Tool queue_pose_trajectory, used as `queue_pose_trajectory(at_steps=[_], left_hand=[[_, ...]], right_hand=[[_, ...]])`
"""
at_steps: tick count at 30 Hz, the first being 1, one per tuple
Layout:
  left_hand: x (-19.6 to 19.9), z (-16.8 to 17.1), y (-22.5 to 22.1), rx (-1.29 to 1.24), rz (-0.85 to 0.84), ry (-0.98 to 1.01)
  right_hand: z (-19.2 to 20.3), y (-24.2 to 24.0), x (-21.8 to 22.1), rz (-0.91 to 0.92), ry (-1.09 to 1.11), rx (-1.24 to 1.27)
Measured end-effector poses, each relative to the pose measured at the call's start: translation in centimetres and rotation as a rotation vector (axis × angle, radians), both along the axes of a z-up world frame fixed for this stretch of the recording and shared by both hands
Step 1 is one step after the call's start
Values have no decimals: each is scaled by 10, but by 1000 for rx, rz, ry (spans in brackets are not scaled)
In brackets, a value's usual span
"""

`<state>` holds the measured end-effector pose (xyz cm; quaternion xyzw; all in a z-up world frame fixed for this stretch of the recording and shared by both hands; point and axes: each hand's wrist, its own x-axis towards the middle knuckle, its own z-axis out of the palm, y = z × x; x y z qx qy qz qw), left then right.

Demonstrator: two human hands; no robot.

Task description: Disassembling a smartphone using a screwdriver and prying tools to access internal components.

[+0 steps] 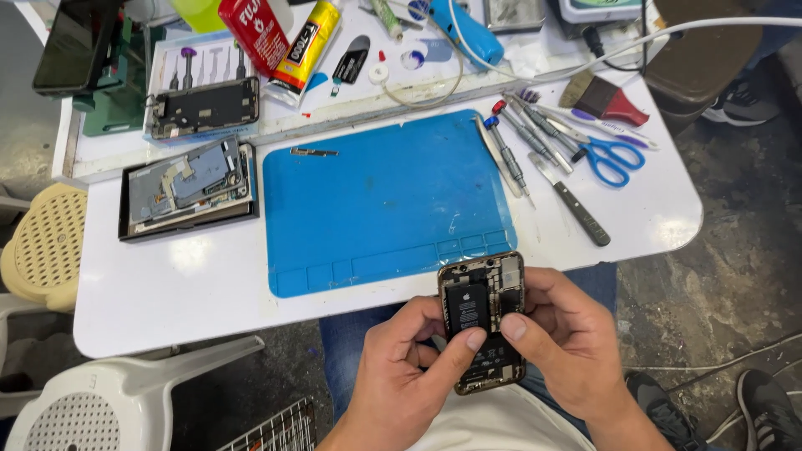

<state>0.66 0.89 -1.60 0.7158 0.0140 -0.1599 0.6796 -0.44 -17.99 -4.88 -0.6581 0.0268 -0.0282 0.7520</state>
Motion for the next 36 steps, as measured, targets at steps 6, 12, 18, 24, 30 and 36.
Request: queue_pose_trajectory(at_steps=[6,12,18,24,30,36], left_hand=[[7,-16,11,-128,51,-85],[35,-3,53,-151,298,-149],[62,3,70,-134,363,-151],[79,25,72,46,190,-107],[95,58,73,484,-40,-189],[126,26,84,725,-320,-706]], right_hand=[[4,1,2,13,8,-8],[-12,-12,-6,-32,69,-1],[-15,-21,-9,-141,235,-6],[-7,-26,-6,-209,191,-130],[-5,-23,-9,-227,151,-203],[16,-14,-5,-282,104,-362]])
